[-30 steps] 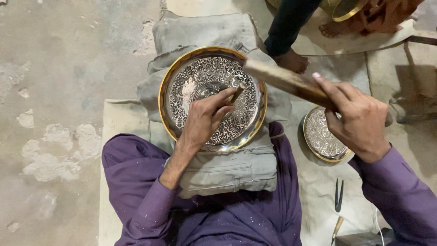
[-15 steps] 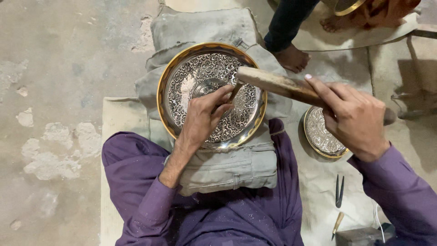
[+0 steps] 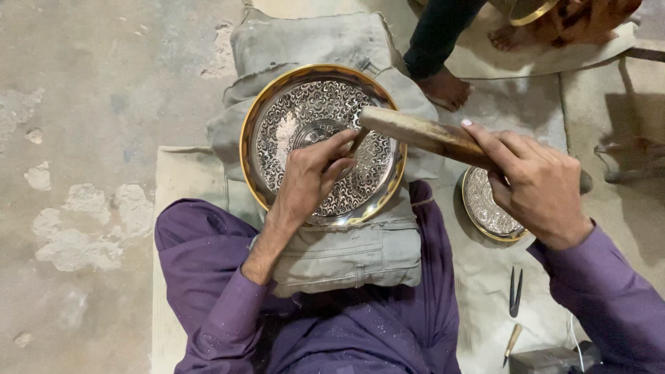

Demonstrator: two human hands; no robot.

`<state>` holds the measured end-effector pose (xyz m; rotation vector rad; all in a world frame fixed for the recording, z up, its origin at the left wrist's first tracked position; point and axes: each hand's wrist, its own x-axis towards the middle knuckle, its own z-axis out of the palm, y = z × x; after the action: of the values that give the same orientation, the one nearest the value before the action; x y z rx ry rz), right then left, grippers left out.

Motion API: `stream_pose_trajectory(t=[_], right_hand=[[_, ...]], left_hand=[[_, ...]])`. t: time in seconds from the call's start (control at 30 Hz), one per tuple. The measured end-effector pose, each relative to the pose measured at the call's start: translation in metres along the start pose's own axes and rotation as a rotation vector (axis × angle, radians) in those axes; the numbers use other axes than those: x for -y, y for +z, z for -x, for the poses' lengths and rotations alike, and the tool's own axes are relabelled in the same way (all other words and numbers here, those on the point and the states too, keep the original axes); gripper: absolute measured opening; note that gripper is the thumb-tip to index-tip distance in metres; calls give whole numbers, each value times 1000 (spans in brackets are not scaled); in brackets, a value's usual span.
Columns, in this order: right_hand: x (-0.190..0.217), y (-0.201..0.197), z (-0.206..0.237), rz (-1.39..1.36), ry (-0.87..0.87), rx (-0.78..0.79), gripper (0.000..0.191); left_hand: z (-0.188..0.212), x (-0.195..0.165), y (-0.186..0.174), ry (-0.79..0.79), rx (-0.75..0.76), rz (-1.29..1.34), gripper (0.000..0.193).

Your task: The person sits cross-legged on the floor with an ornate brass tray resting on a lap cushion. They hold a chisel against the tray's decorated surface with one hand and repeatedly strike it with a wooden mallet held in the other hand, chasing the engraved pattern across the tray.

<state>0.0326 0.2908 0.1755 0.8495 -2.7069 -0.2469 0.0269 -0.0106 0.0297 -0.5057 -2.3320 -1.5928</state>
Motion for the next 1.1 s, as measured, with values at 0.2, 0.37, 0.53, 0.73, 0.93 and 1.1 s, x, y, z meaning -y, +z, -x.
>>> stream_pose_trajectory(t=[0.2, 0.37, 0.53, 0.73, 0.93, 1.1], right_hand=[[1, -2, 2, -413, 114, -164, 65], [1, 1, 5, -178, 83, -67, 69], [1, 2, 11, -20, 71, 8, 78], [-4, 5, 10, -129, 80, -126, 72], [-5, 5, 7, -198, 88, -43, 73], [-1, 5, 8, -366, 83, -165, 71]], left_hand=[[2, -1, -4, 80, -32, -14, 44], [2, -4, -4, 42, -29, -18, 44], [1, -3, -4, 45, -27, -2, 44], [1, -2, -3, 31, -21, 6, 44], [2, 0, 0, 46, -19, 7, 43], [2, 1, 2, 41, -9, -3, 43]])
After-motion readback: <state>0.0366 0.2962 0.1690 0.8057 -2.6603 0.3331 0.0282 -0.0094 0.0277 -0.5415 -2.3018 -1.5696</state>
